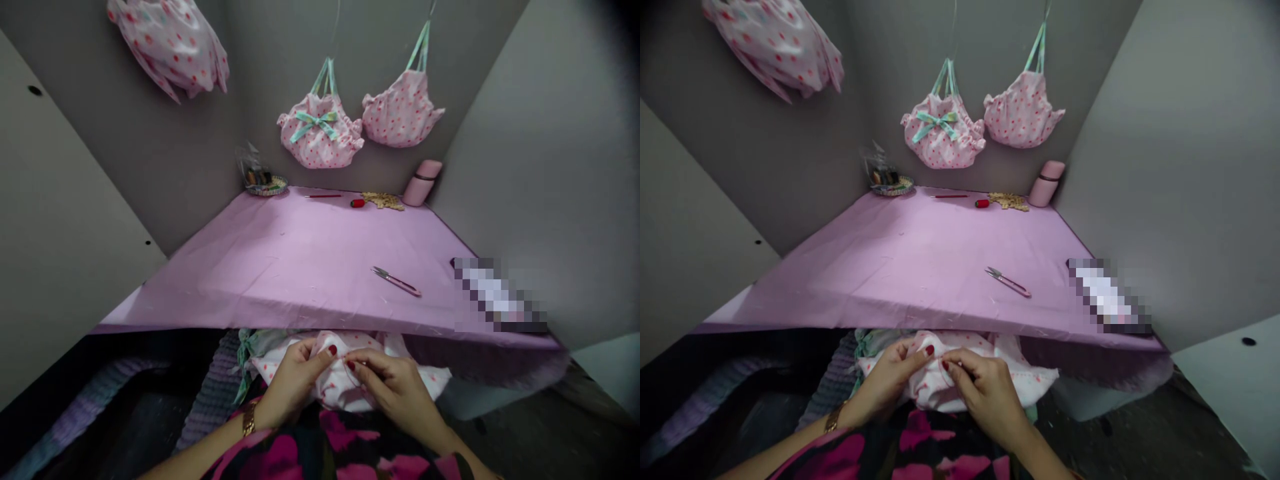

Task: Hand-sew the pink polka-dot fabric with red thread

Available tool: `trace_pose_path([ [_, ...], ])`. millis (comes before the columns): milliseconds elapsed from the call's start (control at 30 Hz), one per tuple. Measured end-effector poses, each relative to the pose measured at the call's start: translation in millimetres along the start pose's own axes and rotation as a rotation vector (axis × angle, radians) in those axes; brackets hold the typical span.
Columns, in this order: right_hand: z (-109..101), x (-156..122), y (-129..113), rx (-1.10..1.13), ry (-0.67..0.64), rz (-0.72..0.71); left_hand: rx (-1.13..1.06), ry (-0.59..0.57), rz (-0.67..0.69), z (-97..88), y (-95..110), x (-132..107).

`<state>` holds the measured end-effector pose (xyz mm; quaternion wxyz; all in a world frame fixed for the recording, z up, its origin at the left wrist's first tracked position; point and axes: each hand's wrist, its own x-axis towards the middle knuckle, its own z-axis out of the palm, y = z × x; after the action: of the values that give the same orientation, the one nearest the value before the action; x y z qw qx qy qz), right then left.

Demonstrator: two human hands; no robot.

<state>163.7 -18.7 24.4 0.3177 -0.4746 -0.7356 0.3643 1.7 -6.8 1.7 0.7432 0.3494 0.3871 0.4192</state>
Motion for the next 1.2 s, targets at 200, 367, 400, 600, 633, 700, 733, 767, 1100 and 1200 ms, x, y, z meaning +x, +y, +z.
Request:
trace_pose_path([
  [200, 1, -2, 2, -0.008, 0.029, 0.011, 0.037, 0.007, -0.001, -0.6, -1, 0],
  [367, 1, -2, 3, -0.012, 0.019, 0.017, 0.024, -0.002, 0.000, -0.4, 0, -1],
  [400, 1, -2, 3, -0.010, 0.016, 0.015, 0.021, -0.003, 0.000, -0.3, 0, -1],
  [600, 3, -2, 5, -0.034, 0.009, 0.061, 0.023, 0.018, -0.003, 0.1, -1, -1],
  [633, 4, -1, 5, -0.033, 0.008, 0.080, 0.017, 0.022, -0.002, 0.1, -1, -1],
  [700, 5, -1, 7, 0.013, -0.001, 0.122, 0.012, 0.022, 0.001, 0.1, -1, -1],
  [733, 6, -1, 9, 0.059, -0.012, 0.146, 0.013, 0.018, 0.003, 0.0, -1, -1],
  [767, 8, -1, 10, 0.118, -0.031, 0.170, 0.018, 0.012, 0.005, -0.2, -1, -1],
  [1100, 14, -2, 14, 0.404, -0.102, 0.275, 0.067, 0.034, 0.028, -2.2, -3, 0],
  [1200, 13, -3, 15, 0.401, -0.100, 0.274, 0.078, 0.046, 0.037, -1.3, -2, -1],
])
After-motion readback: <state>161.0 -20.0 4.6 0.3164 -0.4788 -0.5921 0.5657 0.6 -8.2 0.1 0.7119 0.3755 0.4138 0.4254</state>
